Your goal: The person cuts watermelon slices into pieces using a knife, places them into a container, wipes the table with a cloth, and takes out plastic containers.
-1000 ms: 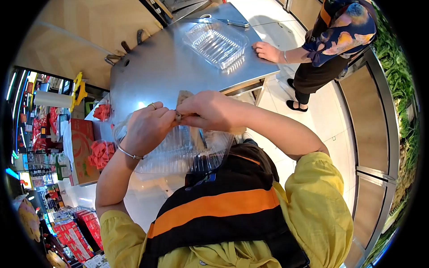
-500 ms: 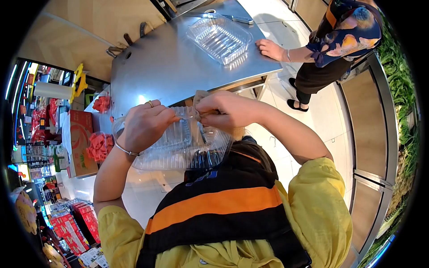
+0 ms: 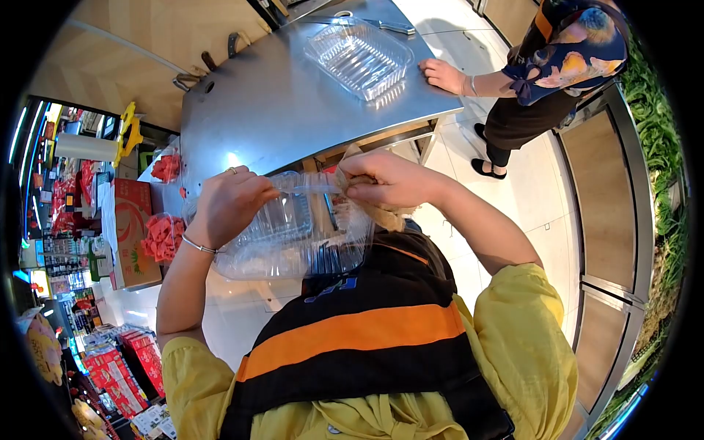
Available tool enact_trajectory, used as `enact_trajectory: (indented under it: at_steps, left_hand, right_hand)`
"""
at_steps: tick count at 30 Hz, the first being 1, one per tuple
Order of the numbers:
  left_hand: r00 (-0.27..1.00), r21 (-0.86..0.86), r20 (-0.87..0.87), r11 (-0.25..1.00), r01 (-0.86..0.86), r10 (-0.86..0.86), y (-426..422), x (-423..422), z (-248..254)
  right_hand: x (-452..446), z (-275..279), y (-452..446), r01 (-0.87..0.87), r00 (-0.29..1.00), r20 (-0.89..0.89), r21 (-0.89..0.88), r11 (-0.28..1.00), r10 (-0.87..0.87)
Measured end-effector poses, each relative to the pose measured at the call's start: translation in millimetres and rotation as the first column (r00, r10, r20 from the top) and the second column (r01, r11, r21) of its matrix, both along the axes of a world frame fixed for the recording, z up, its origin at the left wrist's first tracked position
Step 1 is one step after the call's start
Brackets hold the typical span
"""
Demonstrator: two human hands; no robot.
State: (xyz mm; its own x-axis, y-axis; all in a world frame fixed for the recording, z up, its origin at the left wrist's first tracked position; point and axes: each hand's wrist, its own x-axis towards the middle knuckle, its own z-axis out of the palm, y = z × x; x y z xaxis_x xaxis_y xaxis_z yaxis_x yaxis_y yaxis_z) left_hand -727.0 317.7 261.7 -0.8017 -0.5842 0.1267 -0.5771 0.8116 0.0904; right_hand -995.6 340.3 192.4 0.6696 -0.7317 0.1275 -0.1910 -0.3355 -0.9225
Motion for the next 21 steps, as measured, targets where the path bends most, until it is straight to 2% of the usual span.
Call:
enact_trajectory:
  at_steps: [1, 3, 4, 6, 9, 10, 13, 15, 17, 19, 20, 21]
  left_hand:
    - [1.0, 0.0, -0.001, 1.0, 0.002, -0.002, -1.8, 0.6, 1.1]
    - [0.999, 0.004, 0.047, 1.0, 0.0, 0.0, -7.7, -1.4, 9.5]
    - [0.999, 0.007, 0.049, 1.0, -0.005, 0.004, -6.8, -8.6, 14.7]
    - [0.999, 0.013, 0.045, 1.0, 0.007, -0.007, -3.3, -33.9, 21.3]
    - [0.986, 0.017, 0.133, 0.995, -0.101, 0.098, -9.0, -46.6, 19.4]
    - [0.987, 0.015, 0.132, 0.995, -0.096, 0.094, -9.3, -47.7, 21.4]
    - [0.995, 0.084, 0.048, 0.992, -0.095, 0.091, -3.7, -48.2, 23.0]
    - [0.983, 0.188, 0.161, 0.974, -0.123, 0.093, 2.7, -43.3, 15.1]
    - [0.986, 0.204, 0.138, 0.972, -0.116, 0.089, 7.8, -37.8, 3.3]
    - [0.989, 0.218, 0.115, 0.969, -0.116, 0.093, 10.4, -34.2, -2.1]
    - [0.987, 0.216, 0.128, 0.969, -0.122, 0.095, 10.9, -33.0, -3.1]
    - [0.986, 0.211, 0.139, 0.969, -0.124, 0.096, 11.0, -32.3, -4.0]
  right_hand:
    - [2.1, -4.2, -1.0, 0.002, 1.0, -0.001, 0.0, 1.0, -0.002]
    - [9.6, -11.6, -6.1, 0.074, 0.987, 0.149, -0.081, 0.994, -0.061]
    - [13.2, -5.6, -9.2, 0.069, 0.987, 0.15, -0.078, 0.995, -0.056]
    - [15.9, 19.3, -18.3, -0.004, 1.0, 0.015, -0.178, 0.984, 0.007]
    - [14.7, 52.6, -29.2, 0.018, 0.998, 0.064, -0.132, 0.991, -0.01]
    - [14.8, 54.4, -30.9, 0.028, 0.991, 0.129, -0.054, 0.998, -0.021]
    - [11.6, 62.8, -22.3, -0.002, 0.996, 0.093, -0.12, 0.993, 0.013]
    - [15.6, 49.2, -12.4, 0.02, 0.997, 0.08, -0.133, 0.991, -0.009]
    - [20.3, 32.8, -3.2, 0.035, 0.997, 0.071, -0.144, 0.989, -0.025]
    - [23.6, 16.9, 3.5, 0.129, 0.991, 0.054, -0.09, 0.988, -0.125]
    - [26.8, 7.7, 6.5, 0.17, 0.978, 0.134, -0.073, 0.983, -0.159]
    - [28.1, 4.5, 9.4, 0.164, 0.979, 0.135, -0.07, 0.984, -0.154]
